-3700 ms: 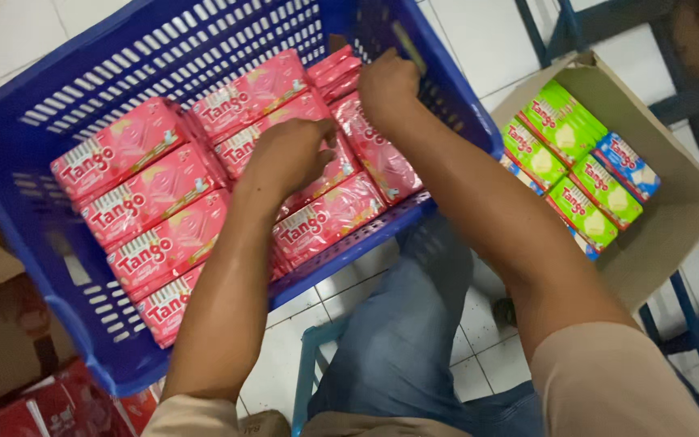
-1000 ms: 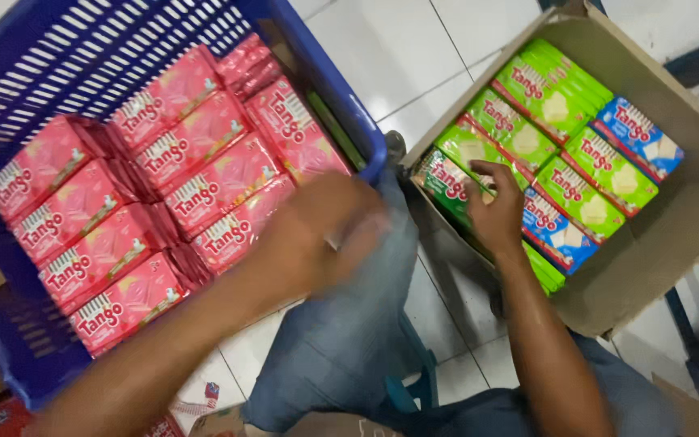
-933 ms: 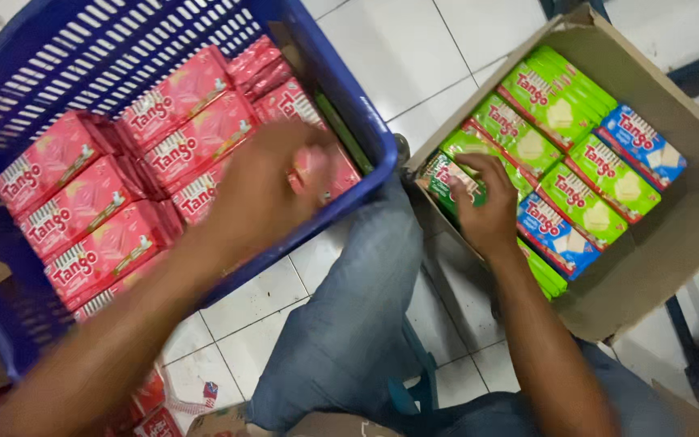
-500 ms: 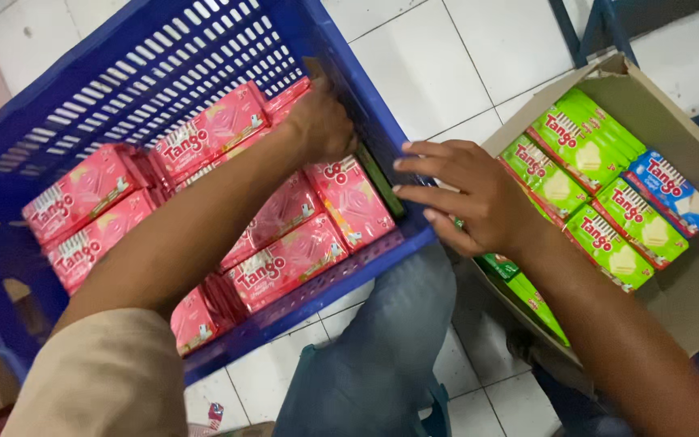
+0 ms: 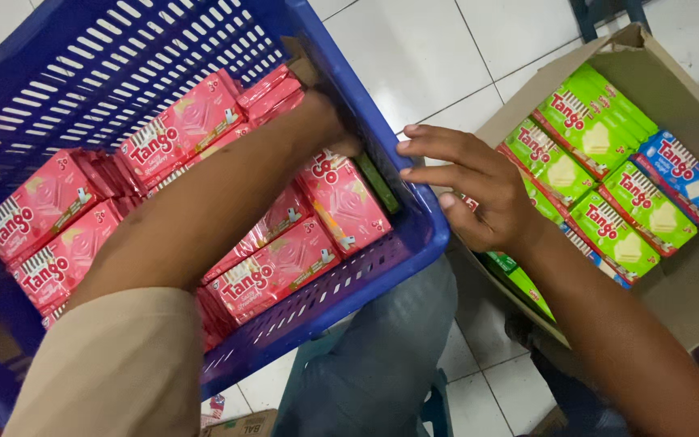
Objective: The person transfers small packs of Tango biscuits from a blue plastic basket into a cardboard box. They pick up packs one by one or in small groups and place them into the box, arranging them in neat rows. The process continues until the box is filled.
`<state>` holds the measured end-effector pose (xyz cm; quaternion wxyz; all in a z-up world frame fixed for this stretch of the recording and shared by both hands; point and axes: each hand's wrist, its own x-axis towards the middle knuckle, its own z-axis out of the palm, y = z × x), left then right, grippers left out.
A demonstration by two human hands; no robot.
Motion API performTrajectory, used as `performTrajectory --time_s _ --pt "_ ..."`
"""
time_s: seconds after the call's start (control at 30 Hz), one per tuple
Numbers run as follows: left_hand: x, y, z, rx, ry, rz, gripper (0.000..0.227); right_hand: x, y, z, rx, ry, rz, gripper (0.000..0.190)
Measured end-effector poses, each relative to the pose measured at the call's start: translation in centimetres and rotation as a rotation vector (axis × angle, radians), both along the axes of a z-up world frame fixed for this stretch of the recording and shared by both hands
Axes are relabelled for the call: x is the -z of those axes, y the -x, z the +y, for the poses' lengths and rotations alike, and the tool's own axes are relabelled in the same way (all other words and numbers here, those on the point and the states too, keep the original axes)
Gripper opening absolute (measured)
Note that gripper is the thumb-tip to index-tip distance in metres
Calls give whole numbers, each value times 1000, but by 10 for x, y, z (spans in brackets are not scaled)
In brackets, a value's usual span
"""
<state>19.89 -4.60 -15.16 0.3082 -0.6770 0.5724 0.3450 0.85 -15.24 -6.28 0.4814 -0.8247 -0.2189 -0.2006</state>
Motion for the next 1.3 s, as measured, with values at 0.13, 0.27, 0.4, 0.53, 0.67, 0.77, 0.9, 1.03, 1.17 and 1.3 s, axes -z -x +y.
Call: performTrajectory --time_s 0.13,0.27,0.4,0.53,0.67,0.77,0.9,1.03,1.17,1.3 --pt "-9 3 -3 -37 -26 -2 50 1 1 1 11 -7 5 32" --pt "7 -3 -2 43 22 81 54 2 0 2 11 3 -10 34" --pt "-15 1 -4 -43 -50 59 54 2 2 2 27 -23 2 32" --pt "-36 13 -8 -236 -119 -38 62 3 3 5 46 -40 -4 33" --pt "-29 12 -3 -235 -60 -73 60 4 5 4 43 -19 15 33" --pt "-36 11 -7 -177 -120 -79 62 4 4 4 53 -24 2 32" --pt "-18 8 6 -146 -62 -113 62 5 5 6 64 -32 -5 34" --pt "-58 21 4 -140 -106 -88 59 6 6 7 66 -44 -4 36" --pt "-58 26 27 -99 -173 -130 38 7 4 9 78 -53 -17 36" --pt "-64 48 59 -214 518 -135 45 12 6 13 109 -129 -45 40"
